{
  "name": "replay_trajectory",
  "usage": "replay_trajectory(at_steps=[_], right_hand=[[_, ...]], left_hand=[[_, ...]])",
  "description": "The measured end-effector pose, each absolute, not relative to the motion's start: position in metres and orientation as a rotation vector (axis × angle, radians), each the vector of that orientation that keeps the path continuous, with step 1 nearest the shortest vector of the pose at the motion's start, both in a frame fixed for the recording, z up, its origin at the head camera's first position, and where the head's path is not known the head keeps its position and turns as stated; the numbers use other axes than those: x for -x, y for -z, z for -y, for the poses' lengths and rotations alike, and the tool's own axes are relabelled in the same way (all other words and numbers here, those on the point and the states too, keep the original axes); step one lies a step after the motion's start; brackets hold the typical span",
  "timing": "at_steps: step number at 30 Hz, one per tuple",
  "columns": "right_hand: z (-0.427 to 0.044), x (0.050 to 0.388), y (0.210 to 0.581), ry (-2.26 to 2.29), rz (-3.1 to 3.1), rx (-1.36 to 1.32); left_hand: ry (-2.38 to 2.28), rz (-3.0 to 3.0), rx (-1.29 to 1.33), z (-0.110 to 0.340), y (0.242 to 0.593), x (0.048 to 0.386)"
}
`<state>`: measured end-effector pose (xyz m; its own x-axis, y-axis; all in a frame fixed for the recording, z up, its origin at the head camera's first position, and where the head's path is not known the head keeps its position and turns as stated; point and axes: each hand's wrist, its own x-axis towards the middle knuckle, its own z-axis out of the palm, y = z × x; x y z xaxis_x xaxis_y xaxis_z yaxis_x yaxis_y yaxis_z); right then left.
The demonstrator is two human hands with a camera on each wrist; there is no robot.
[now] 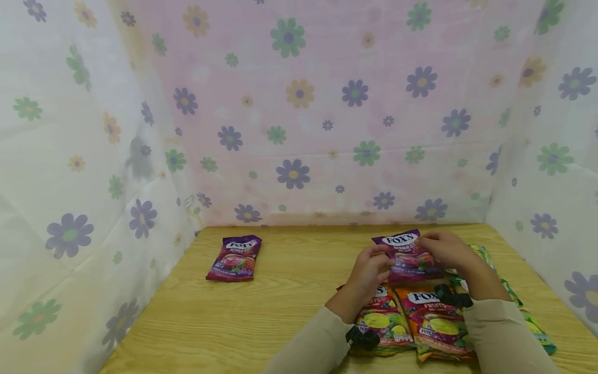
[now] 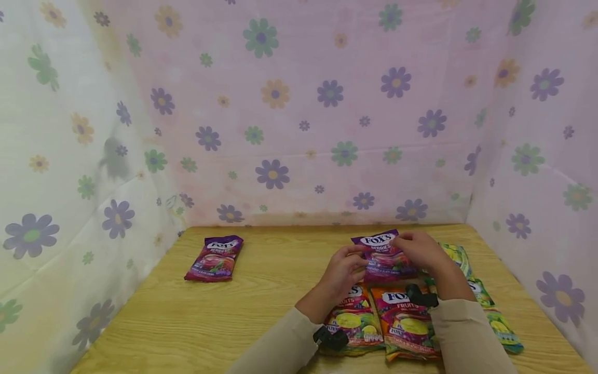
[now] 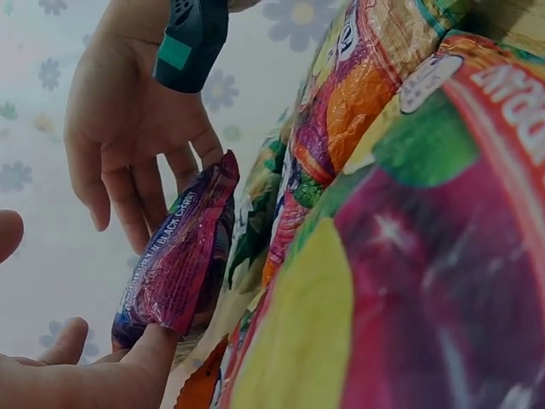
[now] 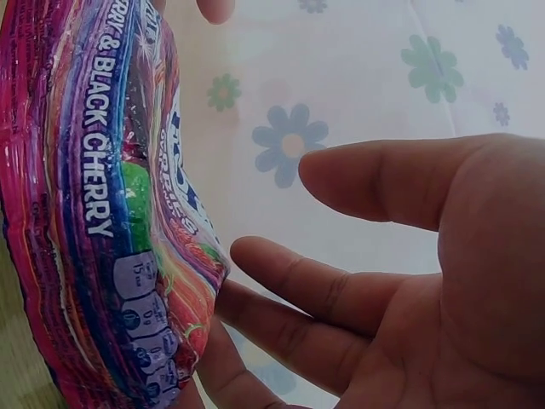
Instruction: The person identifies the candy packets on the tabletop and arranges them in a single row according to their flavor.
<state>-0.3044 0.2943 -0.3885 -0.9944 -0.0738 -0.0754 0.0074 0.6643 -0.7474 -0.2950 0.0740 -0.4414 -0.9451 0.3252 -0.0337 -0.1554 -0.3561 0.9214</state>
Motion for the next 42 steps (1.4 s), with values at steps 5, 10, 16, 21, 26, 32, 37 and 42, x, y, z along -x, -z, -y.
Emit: replay_trajectory(at_steps=[5,10,16,21,26,32,37,42], right_hand=[[-0.292,0.300,0.383,1.283,-2.751,0.070],[-0.289,0.297,0.378,1.308,-2.748,0.112],[-0.280,0.296,0.371,1.308,-2.804,0.151],[-0.265,0.293,0.368,1.377,-2.778,0.177],[-0.251,0.291,0.365,1.439,-2.737,0.190],[-0.232,0.293,0.362,1.525,-2.678,0.206],[-0.214,0.300,0.365,1.575,-2.678,0.249],[-0.194,0.304,0.369,1.600,-2.685,0.212]], left_hand=[[-2.345,-1.607,-0.242,-0.072,0.434,0.296],[-2.324,-1.652,-0.297,-0.065,0.426,0.297],[-2.308,-1.678,-0.344,-0.052,0.420,0.299],[-2.284,-1.700,-0.383,-0.036,0.417,0.300],[-2.247,-1.748,-0.434,-0.018,0.412,0.300],[-2.195,-1.811,-0.486,0.009,0.406,0.301],[-2.162,-1.844,-0.499,0.033,0.400,0.304],[-2.150,-1.870,-0.504,0.051,0.397,0.306]])
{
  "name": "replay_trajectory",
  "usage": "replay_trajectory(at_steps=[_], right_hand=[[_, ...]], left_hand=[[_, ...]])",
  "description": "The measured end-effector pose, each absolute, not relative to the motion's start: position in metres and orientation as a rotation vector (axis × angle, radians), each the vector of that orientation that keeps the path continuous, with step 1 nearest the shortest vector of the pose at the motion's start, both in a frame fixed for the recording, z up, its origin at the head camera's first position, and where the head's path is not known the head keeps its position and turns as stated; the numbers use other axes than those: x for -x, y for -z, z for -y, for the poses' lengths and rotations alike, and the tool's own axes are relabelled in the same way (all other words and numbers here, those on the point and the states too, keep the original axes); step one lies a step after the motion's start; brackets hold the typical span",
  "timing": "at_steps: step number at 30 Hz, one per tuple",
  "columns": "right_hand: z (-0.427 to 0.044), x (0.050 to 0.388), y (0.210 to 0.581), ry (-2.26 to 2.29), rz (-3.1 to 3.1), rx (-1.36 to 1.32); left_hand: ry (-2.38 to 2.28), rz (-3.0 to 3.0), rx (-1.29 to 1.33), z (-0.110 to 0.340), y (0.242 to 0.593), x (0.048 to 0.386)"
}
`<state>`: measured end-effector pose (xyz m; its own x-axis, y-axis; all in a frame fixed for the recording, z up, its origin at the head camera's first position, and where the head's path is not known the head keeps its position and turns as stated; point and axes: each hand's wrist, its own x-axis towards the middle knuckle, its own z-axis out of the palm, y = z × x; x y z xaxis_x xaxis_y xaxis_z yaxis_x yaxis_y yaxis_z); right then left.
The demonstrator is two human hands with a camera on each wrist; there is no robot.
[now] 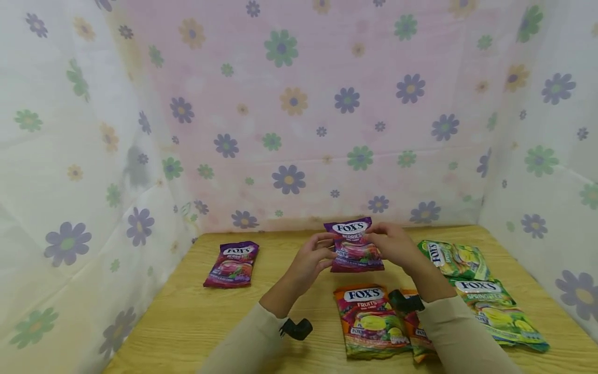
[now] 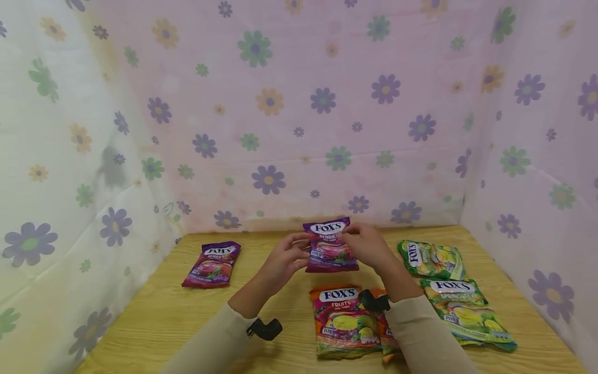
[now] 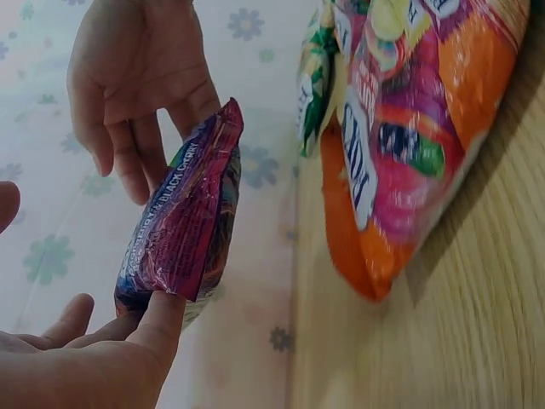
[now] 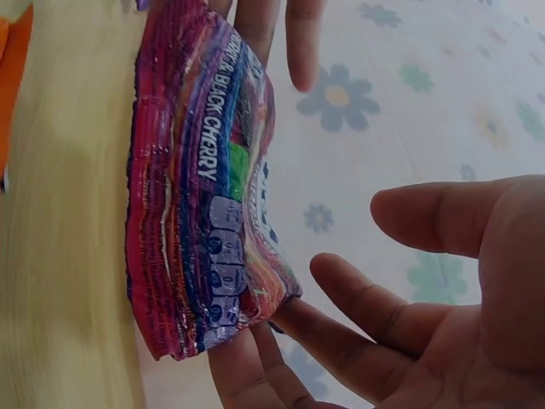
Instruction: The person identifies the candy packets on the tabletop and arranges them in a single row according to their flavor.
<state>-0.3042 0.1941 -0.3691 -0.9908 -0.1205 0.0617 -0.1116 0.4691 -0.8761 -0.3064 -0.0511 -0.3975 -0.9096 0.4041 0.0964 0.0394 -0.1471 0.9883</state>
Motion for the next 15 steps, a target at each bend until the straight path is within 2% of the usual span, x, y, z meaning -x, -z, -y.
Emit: replay_trajectory(at_steps=[15], right_hand=[[-0.135,0.312,0.371,1.803,-2.542,0.119]], left_hand=[[-2.061,-2.043,-0.501,0.105,0.389,0.312]])
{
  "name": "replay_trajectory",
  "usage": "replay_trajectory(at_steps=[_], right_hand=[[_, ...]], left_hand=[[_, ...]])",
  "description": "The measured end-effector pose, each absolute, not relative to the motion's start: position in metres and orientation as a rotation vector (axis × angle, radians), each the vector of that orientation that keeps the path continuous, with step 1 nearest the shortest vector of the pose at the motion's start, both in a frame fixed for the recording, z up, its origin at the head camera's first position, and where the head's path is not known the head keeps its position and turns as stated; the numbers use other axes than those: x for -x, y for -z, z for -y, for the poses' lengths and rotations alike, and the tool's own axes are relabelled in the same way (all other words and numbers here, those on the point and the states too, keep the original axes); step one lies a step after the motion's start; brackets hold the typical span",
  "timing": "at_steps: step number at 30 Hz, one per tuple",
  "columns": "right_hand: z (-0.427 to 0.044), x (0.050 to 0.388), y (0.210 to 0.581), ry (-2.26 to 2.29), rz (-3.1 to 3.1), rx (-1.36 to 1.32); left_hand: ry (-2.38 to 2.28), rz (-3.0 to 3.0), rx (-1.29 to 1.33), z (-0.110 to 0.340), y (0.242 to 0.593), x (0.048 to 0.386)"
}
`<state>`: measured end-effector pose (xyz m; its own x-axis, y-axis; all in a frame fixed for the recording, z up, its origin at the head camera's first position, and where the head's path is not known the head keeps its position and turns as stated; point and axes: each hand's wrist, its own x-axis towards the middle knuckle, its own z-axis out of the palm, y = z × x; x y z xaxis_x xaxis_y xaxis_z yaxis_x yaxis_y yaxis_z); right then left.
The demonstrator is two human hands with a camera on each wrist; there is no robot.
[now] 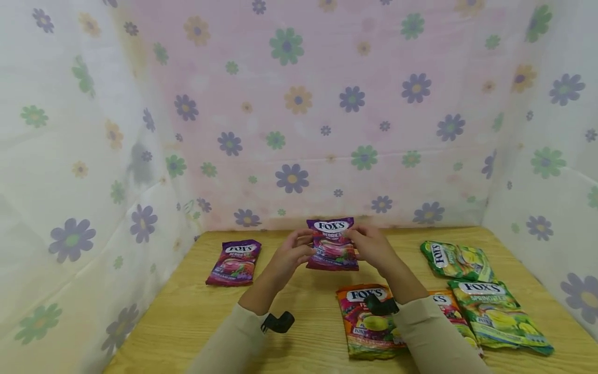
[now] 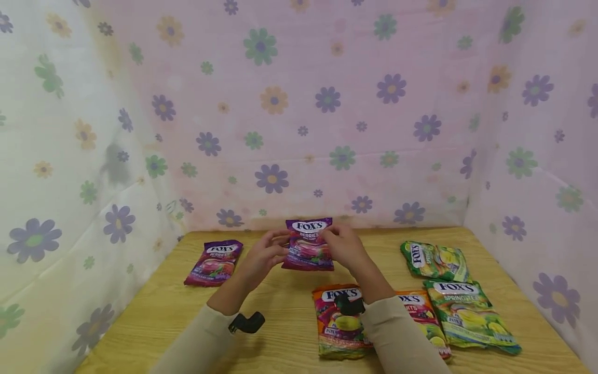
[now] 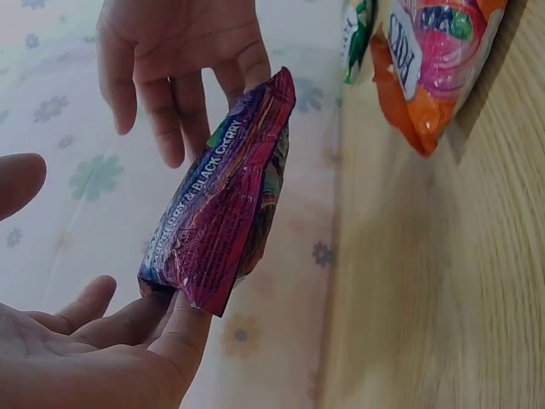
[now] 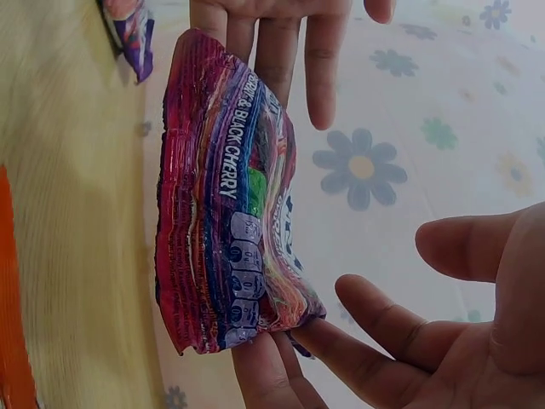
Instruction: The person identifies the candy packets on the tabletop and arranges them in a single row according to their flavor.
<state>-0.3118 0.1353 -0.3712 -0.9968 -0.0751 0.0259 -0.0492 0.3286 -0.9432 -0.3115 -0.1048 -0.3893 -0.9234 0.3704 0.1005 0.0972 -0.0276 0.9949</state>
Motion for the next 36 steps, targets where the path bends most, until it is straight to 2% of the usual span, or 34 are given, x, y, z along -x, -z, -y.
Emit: replay_trajectory(at_steps=[17,27,36], right_hand=[[-0.080,0.317,0.379,2.005,-2.384,0.152],[-0.059,0.318,0.390,2.107,-2.371,0.284],[-0.038,0.322,0.403,2.147,-2.356,0.284]], left_hand=[[-2.072,-2.234,-0.391,0.161,0.376,0.312],[-2.077,-2.417,-0.048,0.175,0.380,0.317],[-2.097,-2.441,0.061,0.193,0.389,0.328]])
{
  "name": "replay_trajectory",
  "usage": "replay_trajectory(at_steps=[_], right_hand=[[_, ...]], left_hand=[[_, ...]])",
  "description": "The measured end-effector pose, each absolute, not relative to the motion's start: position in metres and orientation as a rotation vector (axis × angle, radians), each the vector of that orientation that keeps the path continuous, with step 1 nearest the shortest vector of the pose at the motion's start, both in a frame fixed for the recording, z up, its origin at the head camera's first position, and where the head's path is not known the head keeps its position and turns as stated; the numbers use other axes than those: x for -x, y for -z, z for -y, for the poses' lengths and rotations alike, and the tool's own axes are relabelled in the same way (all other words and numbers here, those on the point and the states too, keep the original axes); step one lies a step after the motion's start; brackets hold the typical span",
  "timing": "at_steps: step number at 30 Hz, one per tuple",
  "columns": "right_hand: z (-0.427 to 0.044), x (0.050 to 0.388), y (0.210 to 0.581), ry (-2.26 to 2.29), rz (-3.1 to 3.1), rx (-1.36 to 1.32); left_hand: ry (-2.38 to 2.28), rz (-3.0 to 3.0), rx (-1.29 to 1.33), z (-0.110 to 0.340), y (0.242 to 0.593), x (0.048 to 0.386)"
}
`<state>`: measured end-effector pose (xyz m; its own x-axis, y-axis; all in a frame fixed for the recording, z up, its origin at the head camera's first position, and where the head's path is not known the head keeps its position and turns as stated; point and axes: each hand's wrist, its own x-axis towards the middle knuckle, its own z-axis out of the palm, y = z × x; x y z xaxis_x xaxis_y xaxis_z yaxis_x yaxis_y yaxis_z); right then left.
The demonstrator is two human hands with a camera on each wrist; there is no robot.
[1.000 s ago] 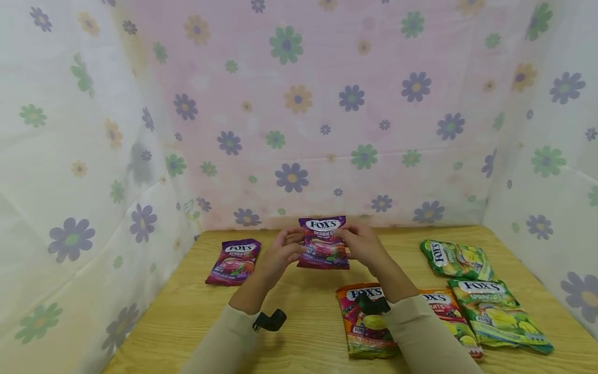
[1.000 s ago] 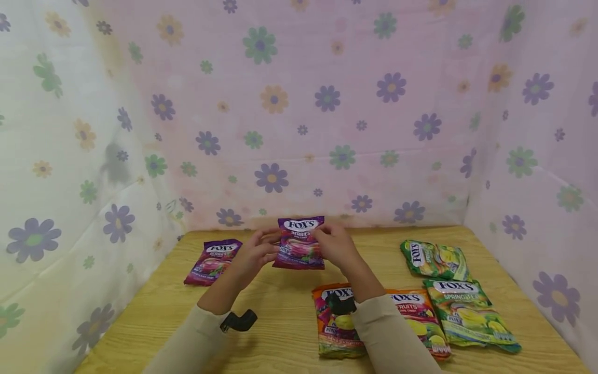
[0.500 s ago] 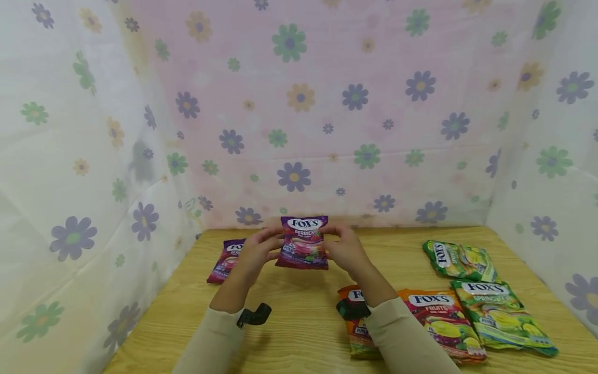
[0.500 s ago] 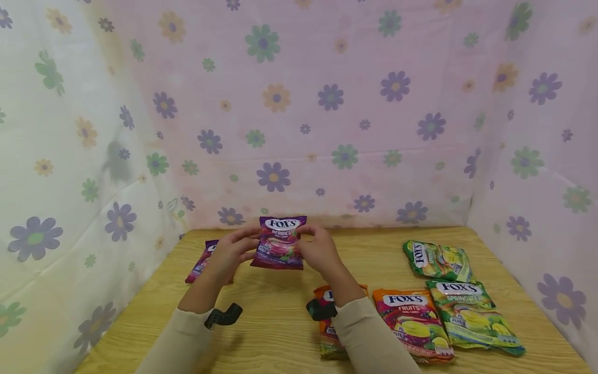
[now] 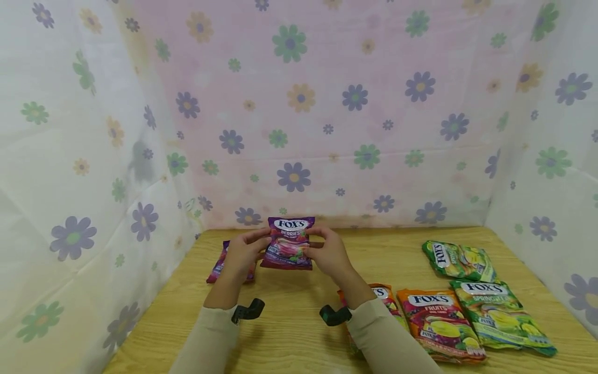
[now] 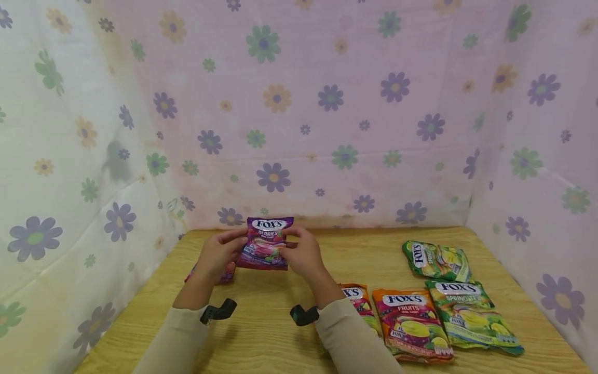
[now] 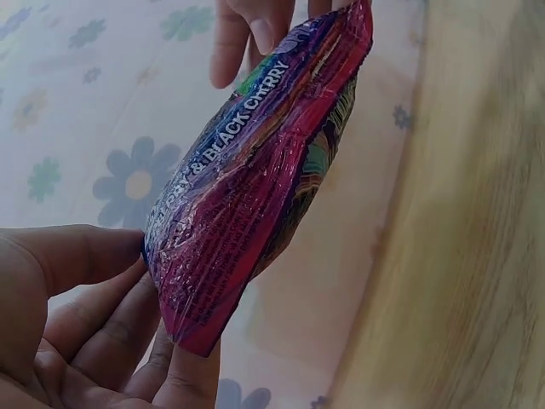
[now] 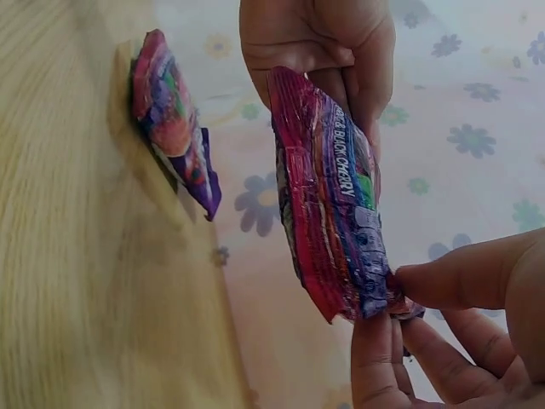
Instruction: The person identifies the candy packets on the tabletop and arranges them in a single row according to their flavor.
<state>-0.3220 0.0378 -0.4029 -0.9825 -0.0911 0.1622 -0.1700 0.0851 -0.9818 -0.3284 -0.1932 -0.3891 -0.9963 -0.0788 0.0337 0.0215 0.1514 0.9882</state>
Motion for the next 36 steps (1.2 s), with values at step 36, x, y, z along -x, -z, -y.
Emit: replay_trajectory(at_steps=[36], right_hand=[[-0.006,0.319,0.443,-2.383,2.089,-0.399]], left_hand=[[1.946,2.368,-0.290,0.220,0.421,0.341]])
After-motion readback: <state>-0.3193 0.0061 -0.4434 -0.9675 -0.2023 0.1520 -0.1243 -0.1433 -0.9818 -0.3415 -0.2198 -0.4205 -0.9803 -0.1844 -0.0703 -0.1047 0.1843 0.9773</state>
